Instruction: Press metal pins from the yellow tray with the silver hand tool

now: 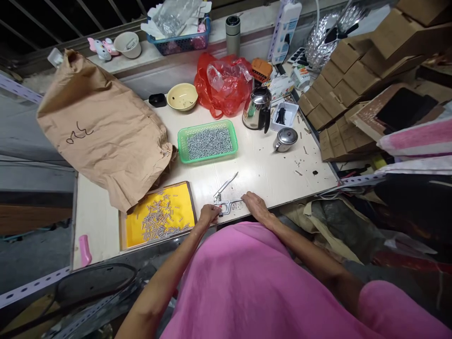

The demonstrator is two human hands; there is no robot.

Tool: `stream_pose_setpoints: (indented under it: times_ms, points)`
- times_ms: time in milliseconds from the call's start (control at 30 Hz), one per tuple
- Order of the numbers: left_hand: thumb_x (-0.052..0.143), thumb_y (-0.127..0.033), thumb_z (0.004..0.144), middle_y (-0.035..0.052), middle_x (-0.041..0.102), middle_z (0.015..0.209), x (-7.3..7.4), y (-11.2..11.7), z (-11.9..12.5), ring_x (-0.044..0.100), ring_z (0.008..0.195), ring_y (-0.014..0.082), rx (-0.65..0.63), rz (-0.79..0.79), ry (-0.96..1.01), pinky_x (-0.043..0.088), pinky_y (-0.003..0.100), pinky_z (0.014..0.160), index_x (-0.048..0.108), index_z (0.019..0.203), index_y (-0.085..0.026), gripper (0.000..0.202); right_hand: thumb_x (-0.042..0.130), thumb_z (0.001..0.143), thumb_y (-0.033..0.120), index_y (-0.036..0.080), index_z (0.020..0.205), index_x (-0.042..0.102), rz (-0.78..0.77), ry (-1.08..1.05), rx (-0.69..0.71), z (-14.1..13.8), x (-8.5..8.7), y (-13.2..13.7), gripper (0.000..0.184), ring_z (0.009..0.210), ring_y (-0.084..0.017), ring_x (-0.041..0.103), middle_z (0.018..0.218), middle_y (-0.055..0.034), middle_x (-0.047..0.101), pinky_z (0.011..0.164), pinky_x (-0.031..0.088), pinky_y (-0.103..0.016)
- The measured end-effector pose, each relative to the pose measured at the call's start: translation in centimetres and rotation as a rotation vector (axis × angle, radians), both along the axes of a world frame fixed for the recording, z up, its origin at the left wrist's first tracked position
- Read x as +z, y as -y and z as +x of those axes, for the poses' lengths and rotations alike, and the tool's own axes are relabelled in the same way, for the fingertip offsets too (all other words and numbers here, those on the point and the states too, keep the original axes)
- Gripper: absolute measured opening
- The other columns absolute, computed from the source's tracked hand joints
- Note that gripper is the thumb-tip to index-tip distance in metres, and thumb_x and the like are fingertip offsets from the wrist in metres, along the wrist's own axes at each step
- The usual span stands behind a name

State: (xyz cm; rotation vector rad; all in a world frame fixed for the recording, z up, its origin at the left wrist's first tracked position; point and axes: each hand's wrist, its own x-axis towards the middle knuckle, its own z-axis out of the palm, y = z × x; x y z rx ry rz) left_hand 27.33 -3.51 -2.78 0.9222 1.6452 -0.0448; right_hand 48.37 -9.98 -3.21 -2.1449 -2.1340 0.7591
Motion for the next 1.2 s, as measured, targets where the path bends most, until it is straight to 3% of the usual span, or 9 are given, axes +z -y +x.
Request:
stream_pose_setpoints:
  times_ms: [100,233,333,500,867,967,1067,1133,1200]
  points:
    - [0.070,-0.027,0.072,-0.0077,0.039,0.038,-0.6,-0.1,-0.2,0.034,0.037,0.0061,-0.062,0.003,-0.021,0.035,0.020,0.042,0.055,0.059,-0.015,0.023,0.057,0.091,0.026,0.020,0.115,0.063,0.007,-0.026,0.047,0.5,0.8,-0.8,0.026,0.110,-0.024,0.053,0.122,-0.0114,0.058,0.090,0.044,-0.033]
    - [0.072,-0.031,0.071,-0.0078,0.040,0.040,-0.9,-0.1,-0.4,0.035,0.038,0.0057,-0.093,0.010,-0.028,0.035,0.020,0.043,0.057,0.060,-0.015,0.025,0.078,0.073,0.038,0.022,0.146,0.035,0.028,-0.042,0.131,1.1,0.8,-3.9,0.086,0.141,-0.034,0.020,0.157,-0.0144,0.021,0.107,0.031,-0.050]
    - [0.072,-0.034,0.071,-0.0080,0.039,0.039,-0.8,-0.1,-0.4,0.036,0.037,0.0058,-0.105,0.008,-0.029,0.035,0.019,0.043,0.059,0.061,-0.014,0.026,0.084,0.062,0.044,0.021,0.149,0.026,0.022,-0.032,0.273,0.9,0.0,-6.6,0.107,0.145,-0.038,0.006,0.158,-0.0169,0.017,0.112,0.017,-0.058]
    - [0.072,-0.033,0.071,-0.0078,0.040,0.039,-0.7,0.1,-0.3,0.034,0.036,0.0056,-0.068,0.016,-0.025,0.031,0.019,0.042,0.060,0.063,-0.014,0.024,0.085,0.057,0.047,0.019,0.146,0.032,0.055,0.022,0.391,0.2,-0.7,-8.3,0.108,0.142,-0.040,0.015,0.151,-0.0190,0.032,0.112,0.012,-0.061]
    - [0.070,-0.033,0.074,-0.0074,0.041,0.041,-0.7,0.7,-0.7,0.037,0.039,0.0072,-0.023,0.015,-0.025,0.033,0.021,0.046,0.061,0.067,-0.014,0.022,0.082,0.068,0.034,0.009,0.138,0.043,0.116,0.064,0.357,-0.4,0.4,-6.3,0.084,0.118,-0.035,0.046,0.125,-0.0198,0.055,0.110,0.023,-0.054]
    - [0.065,-0.036,0.079,-0.0024,0.050,0.050,0.4,1.0,-0.8,0.049,0.050,0.0114,-0.161,0.128,-0.129,0.039,0.023,0.053,0.064,0.069,-0.013,0.024,0.078,0.074,0.030,0.006,0.135,0.046,0.131,0.064,0.355,-0.6,0.2,-5.6,0.073,0.113,-0.033,0.049,0.119,-0.0195,0.059,0.108,0.026,-0.051]
    - [0.061,-0.033,0.083,0.0062,0.063,0.079,1.8,1.0,0.1,0.059,0.079,0.0183,-0.450,0.466,-0.256,0.044,0.027,0.069,0.067,0.082,-0.015,0.020,0.075,0.077,0.026,0.009,0.133,0.049,0.139,0.044,0.338,-0.8,0.2,-5.1,0.064,0.110,-0.031,0.050,0.117,-0.0174,0.061,0.106,0.030,-0.047]
    - [0.063,-0.030,0.084,0.0092,0.063,0.102,2.3,0.6,1.4,0.055,0.099,0.0220,-0.671,0.692,-0.262,0.045,0.031,0.082,0.065,0.099,-0.017,0.021,0.073,0.079,0.025,0.011,0.131,0.050,0.138,0.028,0.320,-0.9,0.2,-4.9,0.059,0.109,-0.030,0.050,0.115,-0.0163,0.061,0.103,0.034,-0.045]
    - [0.067,-0.029,0.081,0.0108,0.058,0.118,2.3,-0.1,2.9,0.050,0.110,0.0244,-0.880,0.814,-0.227,0.044,0.034,0.090,0.058,0.115,-0.018,0.037,0.071,0.081,0.026,0.010,0.131,0.051,0.128,0.020,0.311,-0.8,0.3,-4.8,0.056,0.108,-0.030,0.051,0.113,-0.0159,0.061,0.099,0.037,-0.043]
